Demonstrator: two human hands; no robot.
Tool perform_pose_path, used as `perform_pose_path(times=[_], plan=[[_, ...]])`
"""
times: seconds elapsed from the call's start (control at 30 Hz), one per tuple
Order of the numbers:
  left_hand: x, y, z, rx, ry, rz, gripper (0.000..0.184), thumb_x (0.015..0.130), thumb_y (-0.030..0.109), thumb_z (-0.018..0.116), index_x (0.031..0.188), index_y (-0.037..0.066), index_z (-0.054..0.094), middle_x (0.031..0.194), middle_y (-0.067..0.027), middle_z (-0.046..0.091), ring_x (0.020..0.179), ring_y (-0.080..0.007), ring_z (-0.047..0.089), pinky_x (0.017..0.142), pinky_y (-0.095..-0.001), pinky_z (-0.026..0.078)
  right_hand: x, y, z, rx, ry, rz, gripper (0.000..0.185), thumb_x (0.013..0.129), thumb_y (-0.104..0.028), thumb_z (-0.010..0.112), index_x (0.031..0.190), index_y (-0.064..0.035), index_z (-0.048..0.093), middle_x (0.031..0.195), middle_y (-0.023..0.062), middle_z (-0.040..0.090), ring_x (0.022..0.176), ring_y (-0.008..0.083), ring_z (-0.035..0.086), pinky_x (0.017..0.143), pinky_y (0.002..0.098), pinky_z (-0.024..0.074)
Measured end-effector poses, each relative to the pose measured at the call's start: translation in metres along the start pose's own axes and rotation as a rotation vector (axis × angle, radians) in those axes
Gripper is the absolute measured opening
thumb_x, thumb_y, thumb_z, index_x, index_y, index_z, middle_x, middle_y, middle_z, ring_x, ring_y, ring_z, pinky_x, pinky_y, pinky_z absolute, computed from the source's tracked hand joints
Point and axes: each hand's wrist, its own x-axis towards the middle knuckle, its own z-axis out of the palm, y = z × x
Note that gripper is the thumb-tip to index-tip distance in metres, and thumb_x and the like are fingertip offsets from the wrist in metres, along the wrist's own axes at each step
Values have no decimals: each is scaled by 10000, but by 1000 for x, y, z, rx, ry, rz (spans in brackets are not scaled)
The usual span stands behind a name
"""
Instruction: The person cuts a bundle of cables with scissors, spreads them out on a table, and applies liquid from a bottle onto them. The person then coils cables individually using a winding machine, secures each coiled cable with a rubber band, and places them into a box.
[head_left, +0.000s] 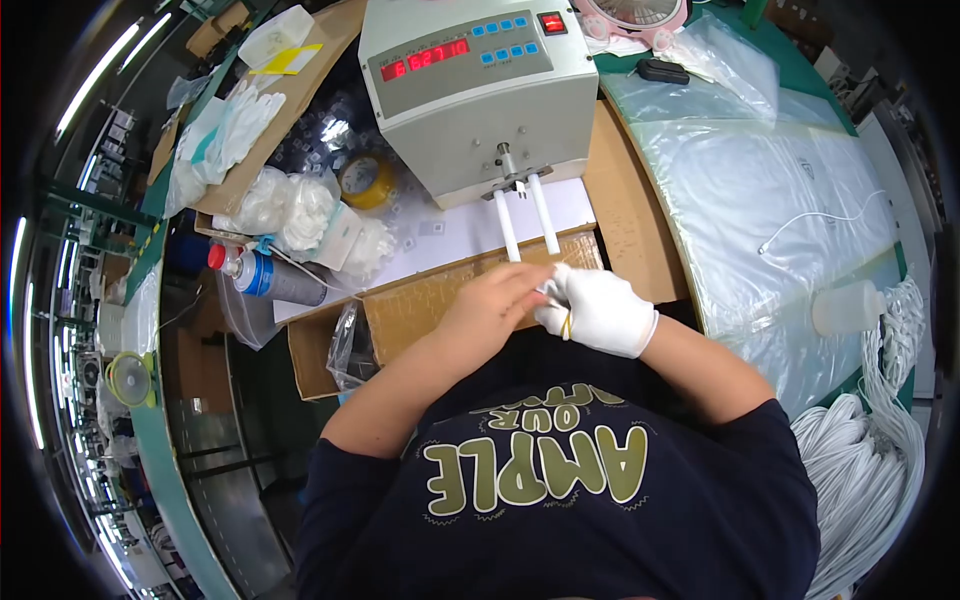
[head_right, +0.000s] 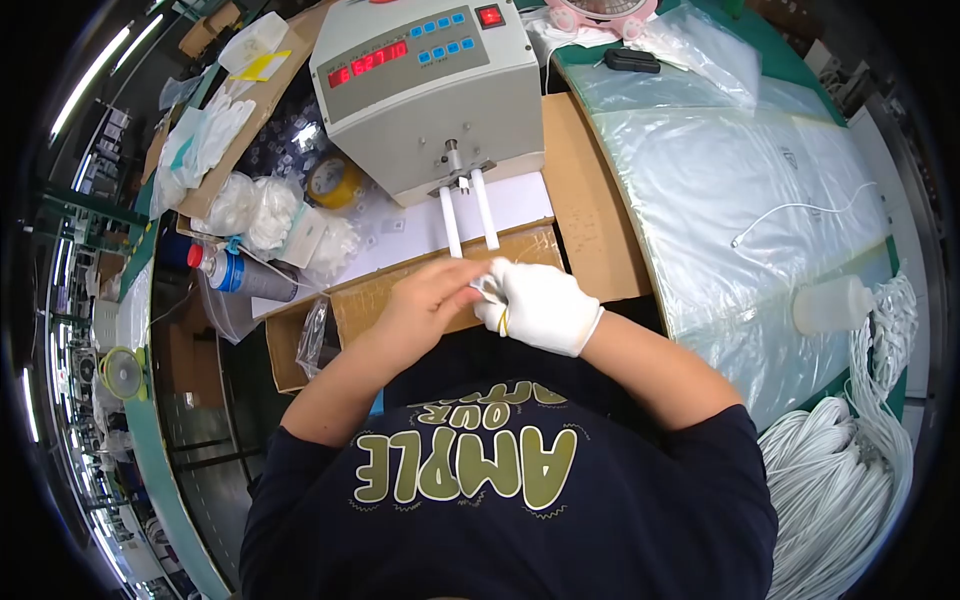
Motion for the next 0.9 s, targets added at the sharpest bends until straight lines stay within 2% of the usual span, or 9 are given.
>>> perform_pose_path(times=[0.03, 0.23, 0.4, 0.5, 0.6, 0.63, 0.73, 0.83, 0.9], plan=[[-3, -2, 3, 21, 85, -10, 298, 864, 110, 658, 1158, 62, 645, 1085, -120, 655, 906, -271, 653, 811, -321, 522, -1, -2, 2, -7, 145, -44, 304, 845, -325, 625, 926, -37, 567, 828, 193, 646, 787, 364, 646, 709, 440, 510], [-15, -11, 17, -166, 57, -187, 275, 885, 108, 636, 1153, 45, 641, 1090, -148, 653, 978, -277, 645, 816, -318, 521, 5, 12, 14, -145, 23, -78, 257, 845, -299, 641, 903, -59, 571, 803, 166, 650, 763, 359, 644, 682, 432, 509], [-17, -3, 15, 74, 195, 50, 294, 849, 76, 670, 1134, 22, 626, 1069, -153, 651, 945, -300, 652, 798, -339, 531, 8, 5, 8, -166, 161, -180, 287, 828, -333, 672, 885, -64, 586, 768, 161, 646, 755, 358, 645, 665, 435, 506], [-21, -2, 14, 124, 143, 171, 310, 826, 90, 693, 1118, 16, 617, 1052, -146, 641, 927, -320, 638, 783, -369, 527, 9, 15, -1, -54, -116, -133, 287, 805, -344, 688, 905, -85, 614, 765, 156, 652, 754, 367, 640, 659, 445, 503], [-21, -3, 17, 184, 120, 216, 304, 824, 104, 697, 1102, 15, 616, 1041, -147, 634, 904, -335, 629, 773, -379, 524, 10, 18, 11, -8, -170, -167, 261, 805, -332, 677, 886, -92, 614, 759, 156, 655, 747, 373, 638, 655, 448, 507], [-23, -3, 17, 207, 116, 217, 298, 826, 107, 695, 1098, 15, 616, 1038, -149, 633, 895, -339, 628, 771, -378, 524, 9, 12, 10, -162, -117, -178, 239, 824, -315, 651, 864, -82, 617, 727, 149, 651, 708, 360, 647, 630, 442, 509], [-27, -11, 20, 74, 88, 15, 272, 868, 114, 666, 1111, 5, 610, 1035, -135, 640, 895, -269, 646, 769, -352, 526, 7, -2, 14, -414, -85, -31, 283, 838, -341, 639, 921, -71, 631, 705, 140, 647, 669, 329, 655, 611, 425, 512], [-25, -22, 26, -618, 160, -470, 233, 939, 121, 593, 1135, -5, 589, 1046, -99, 642, 924, -175, 636, 794, -322, 523, 1, -14, 2, -305, 232, -226, 259, 866, -300, 617, 961, -60, 593, 705, 130, 653, 613, 307, 644, 551, 403, 507], [-24, -13, 28, -873, 112, -474, 223, 969, 119, 545, 1150, -8, 573, 1054, -81, 635, 949, -140, 616, 831, -308, 514, -4, -17, -2, -236, 302, -269, 242, 904, -239, 583, 1050, -47, 579, 754, 134, 672, 596, 296, 636, 533, 374, 508]])
